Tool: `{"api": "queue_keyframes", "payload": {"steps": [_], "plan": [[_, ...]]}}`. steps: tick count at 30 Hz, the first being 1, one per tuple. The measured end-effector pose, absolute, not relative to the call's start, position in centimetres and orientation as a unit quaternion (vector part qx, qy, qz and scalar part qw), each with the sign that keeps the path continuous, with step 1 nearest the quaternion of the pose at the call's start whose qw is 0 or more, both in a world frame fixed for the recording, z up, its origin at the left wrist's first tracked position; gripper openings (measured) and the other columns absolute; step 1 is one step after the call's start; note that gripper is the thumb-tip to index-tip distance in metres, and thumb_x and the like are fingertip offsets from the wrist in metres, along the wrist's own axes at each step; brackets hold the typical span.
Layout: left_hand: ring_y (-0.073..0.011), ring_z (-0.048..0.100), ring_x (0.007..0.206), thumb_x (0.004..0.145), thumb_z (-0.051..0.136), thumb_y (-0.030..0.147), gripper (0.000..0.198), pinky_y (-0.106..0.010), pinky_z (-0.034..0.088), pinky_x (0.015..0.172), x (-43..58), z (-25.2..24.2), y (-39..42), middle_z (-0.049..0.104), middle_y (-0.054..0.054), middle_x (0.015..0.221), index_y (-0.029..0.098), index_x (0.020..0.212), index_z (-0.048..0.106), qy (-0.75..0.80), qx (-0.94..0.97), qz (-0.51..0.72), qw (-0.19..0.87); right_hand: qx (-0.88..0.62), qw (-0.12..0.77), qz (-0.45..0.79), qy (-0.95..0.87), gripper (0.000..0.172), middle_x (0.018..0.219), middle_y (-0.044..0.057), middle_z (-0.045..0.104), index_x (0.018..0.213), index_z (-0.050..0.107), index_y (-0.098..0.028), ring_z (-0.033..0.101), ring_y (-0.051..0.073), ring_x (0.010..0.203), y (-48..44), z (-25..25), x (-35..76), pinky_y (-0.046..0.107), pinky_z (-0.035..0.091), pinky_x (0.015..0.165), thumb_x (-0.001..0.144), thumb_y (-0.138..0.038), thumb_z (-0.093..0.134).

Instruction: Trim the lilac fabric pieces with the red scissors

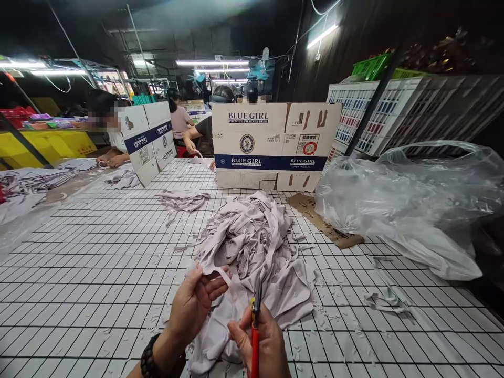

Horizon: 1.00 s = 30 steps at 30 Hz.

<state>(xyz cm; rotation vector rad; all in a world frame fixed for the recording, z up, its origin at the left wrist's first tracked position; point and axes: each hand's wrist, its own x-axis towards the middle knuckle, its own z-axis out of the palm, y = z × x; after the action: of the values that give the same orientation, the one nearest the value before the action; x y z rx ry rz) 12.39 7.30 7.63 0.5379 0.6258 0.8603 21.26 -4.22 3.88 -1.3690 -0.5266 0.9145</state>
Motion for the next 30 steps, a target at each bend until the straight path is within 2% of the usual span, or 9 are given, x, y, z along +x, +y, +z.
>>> {"api": "queue_keyframes", "payload": {"steps": [2,5,9,11,14,17,21,26,30], "plan": [[-0.0215,0.075,0.078,0.095,0.04,0.022,0.014,-0.032,0.058,0.071,12.4,6.2,7.1,0.075,-0.016,0.095,0.014,0.091,0.051,0.363,0.182,0.379,0.831,-0.605,0.613,0.438,-0.259,0.05,0.054,-0.006,0.051,0.065,0.044,-0.022,0.041,0.009,0.045,-4.3,3.0,21.3,0.02,0.036,0.044,0.061,-0.058,0.079],[-0.0195,0.074,0.072,0.094,0.037,0.017,0.015,-0.03,0.058,0.069,12.1,4.5,7.1,0.074,-0.017,0.096,0.013,0.091,0.052,0.431,0.107,0.335,0.831,-0.628,0.54,0.464,-0.315,0.04,0.058,-0.005,0.05,0.067,0.047,-0.022,0.044,0.01,0.05,-4.4,0.9,20.9,0.022,0.039,0.049,0.064,-0.048,0.078],[-0.0163,0.069,0.06,0.092,0.051,0.025,0.015,-0.029,0.058,0.06,11.0,3.7,6.9,0.073,-0.015,0.096,0.01,0.094,0.056,0.428,0.113,0.296,0.846,-0.65,0.479,0.428,-0.406,0.02,0.062,-0.004,0.053,0.075,0.055,-0.02,0.047,0.012,0.058,-4.7,-0.7,19.5,0.022,0.04,0.056,0.071,-0.034,0.069],[-0.0116,0.065,0.055,0.086,0.061,0.018,0.008,-0.024,0.055,0.054,10.3,3.7,6.7,0.072,-0.012,0.098,0.012,0.089,0.058,0.433,0.15,0.289,0.841,-0.649,0.465,0.416,-0.436,0.015,0.062,-0.004,0.054,0.078,0.057,-0.02,0.047,0.012,0.057,-4.7,-0.8,18.8,0.021,0.04,0.055,0.072,-0.031,0.064],[-0.0059,0.059,0.05,0.08,0.069,0.01,0.009,-0.018,0.051,0.048,9.5,3.4,6.6,0.071,-0.01,0.101,0.011,0.083,0.061,0.434,0.195,0.28,0.834,-0.646,0.453,0.406,-0.462,0.013,0.064,-0.004,0.058,0.082,0.059,-0.02,0.051,0.013,0.057,-4.6,-0.4,18.6,0.021,0.042,0.056,0.074,-0.03,0.063],[-0.0047,0.056,0.049,0.078,0.073,0.014,0.013,-0.017,0.049,0.047,8.7,2.9,6.7,0.07,-0.011,0.104,0.01,0.088,0.066,0.403,0.214,0.268,0.849,-0.671,0.453,0.375,-0.453,0.015,0.069,0.0,0.065,0.081,0.061,-0.021,0.058,0.017,0.063,-4.0,0.1,19.6,0.023,0.047,0.06,0.076,-0.034,0.066],[-0.0067,0.061,0.058,0.074,0.079,0.026,0.025,-0.019,0.05,0.056,7.9,2.6,6.6,0.07,-0.008,0.102,0.012,0.091,0.067,0.357,0.262,0.26,0.858,-0.696,0.503,0.345,-0.378,0.032,0.085,0.006,0.07,0.098,0.065,-0.02,0.065,0.022,0.08,-2.6,0.9,21.8,0.029,0.052,0.074,0.078,-0.046,0.067],[-0.0087,0.061,0.056,0.069,0.079,0.047,0.041,-0.021,0.045,0.057,7.5,3.0,6.9,0.072,-0.005,0.087,0.014,0.085,0.061,0.376,0.343,0.253,0.822,-0.641,0.523,0.358,-0.432,0.028,0.082,0.003,0.065,0.101,0.066,-0.019,0.059,0.018,0.072,0.5,1.6,23.3,0.028,0.05,0.07,0.079,-0.036,0.068],[-0.0107,0.059,0.053,0.067,0.078,0.053,0.045,-0.023,0.042,0.057,7.6,3.3,7.8,0.072,-0.004,0.077,0.013,0.08,0.061,0.383,0.412,0.281,0.778,-0.585,0.516,0.385,-0.493,0.024,0.074,-0.001,0.06,0.1,0.067,-0.019,0.055,0.015,0.068,3.3,2.0,23.3,0.025,0.048,0.067,0.078,-0.029,0.066]]}}
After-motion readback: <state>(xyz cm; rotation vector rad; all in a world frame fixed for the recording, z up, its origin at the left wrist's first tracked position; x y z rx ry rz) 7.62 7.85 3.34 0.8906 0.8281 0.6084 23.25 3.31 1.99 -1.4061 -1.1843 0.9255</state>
